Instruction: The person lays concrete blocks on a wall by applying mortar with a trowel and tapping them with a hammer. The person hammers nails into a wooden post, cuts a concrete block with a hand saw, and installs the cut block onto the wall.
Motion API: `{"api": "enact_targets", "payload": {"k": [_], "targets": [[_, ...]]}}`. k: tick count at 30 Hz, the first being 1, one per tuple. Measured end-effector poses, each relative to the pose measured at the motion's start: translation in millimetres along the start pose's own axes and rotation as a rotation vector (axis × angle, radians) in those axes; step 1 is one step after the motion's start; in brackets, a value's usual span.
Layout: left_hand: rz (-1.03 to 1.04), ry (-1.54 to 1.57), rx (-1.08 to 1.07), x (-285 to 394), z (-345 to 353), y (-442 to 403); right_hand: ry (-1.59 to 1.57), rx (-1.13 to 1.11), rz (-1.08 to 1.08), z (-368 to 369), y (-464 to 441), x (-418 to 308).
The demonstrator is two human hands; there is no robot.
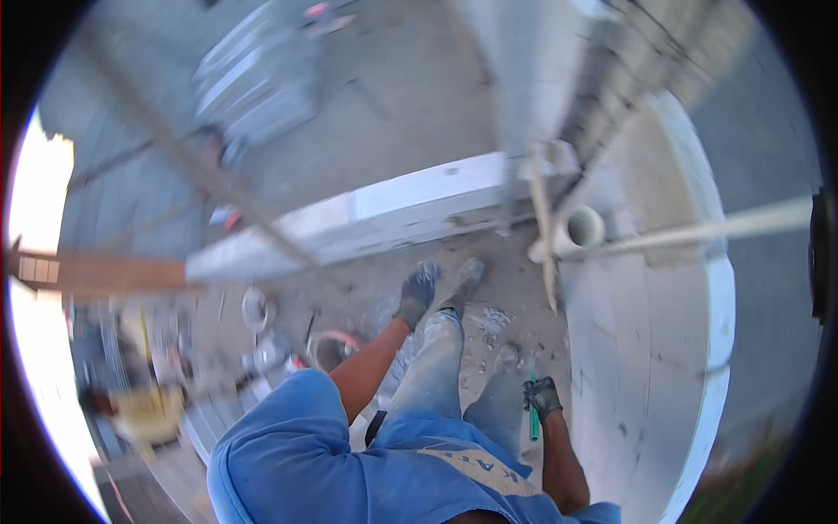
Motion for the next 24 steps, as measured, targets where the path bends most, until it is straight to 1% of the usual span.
{"api": "enact_targets", "payload": {"k": [1,2,3,4,5,6,7,8,9,10,11,13,14,15,16,18,19,20,21,22,23,24], "targets": [[-0.198,0.305,-0.027,-25,55,65,0.024,-0.070,0.002,-4,-24,18],[-0.248,0.215,0.149,-39,97,140,0.042,-0.130,0.012,-4,-45,35],[-0.418,0.301,-0.115,-50,143,213,0.127,-0.202,-0.011,0,-69,55],[-0.535,0.401,-0.161,-50,151,286,0.171,-0.221,0.037,-4,-93,80],[-0.658,0.496,-0.197,-50,158,358,0.213,-0.219,0.092,-4,-104,86],[-0.674,0.284,-0.275,-42,187,427,0.281,-0.247,0.085,13,-96,71],[-1.000,0.917,-0.216,-35,233,510,0.365,-0.251,0.141,29,-82,64],[-1.186,1.249,-0.148,-10,253,576,0.452,-0.247,0.203,40,-67,62],[-1.401,1.552,-0.026,14,268,640,0.653,-0.290,0.172,56,-78,65],[-1.395,1.420,-0.010,31,260,676,0.703,-0.302,0.168,71,-103,73],[-1.393,1.284,0.001,48,251,713,0.911,-0.344,0.116,85,-132,85],[-1.296,1.071,-0.057,80,218,742,1.190,-0.383,0.106,116,-142,87],[-1.822,1.444,0.100,99,213,771,1.325,-0.409,0.114,136,-145,87],[-2.353,1.797,0.285,138,209,790,1.449,-0.432,0.131,157,-148,88],[-2.402,1.819,0.257,161,219,805,1.567,-0.455,0.170,176,-149,92],[-2.351,1.788,0.308,209,266,826,1.764,-0.483,0.214,227,-144,93],[-2.409,1.825,0.404,205,242,814,1.865,-0.485,0.088,265,-129,88],[-2.454,1.835,0.397,207,253,809,1.966,-0.474,-0.042,304,-111,82],[-2.432,1.915,0.350,210,266,802,2.032,-0.514,-0.825,329,-157,95],[-2.408,1.994,0.301,213,286,796,2.064,-0.579,-0.948,339,-190,117],[-2.279,1.964,0.374,202,310,791,2.092,-0.636,-1.081,349,-223,138],[-2.169,1.947,0.421,211,326,780,2.220,-0.683,-0.495,344,-249,150]]}}
Point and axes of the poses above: each hand's wrist, its own y-axis away from the middle knuckle, its own z-axis out of the palm, x = y × z, the point moved 8 cm from there along -y, towards the middle knuckle, and after that the axes turned 11 degrees about -y, right-handed, at the moved point
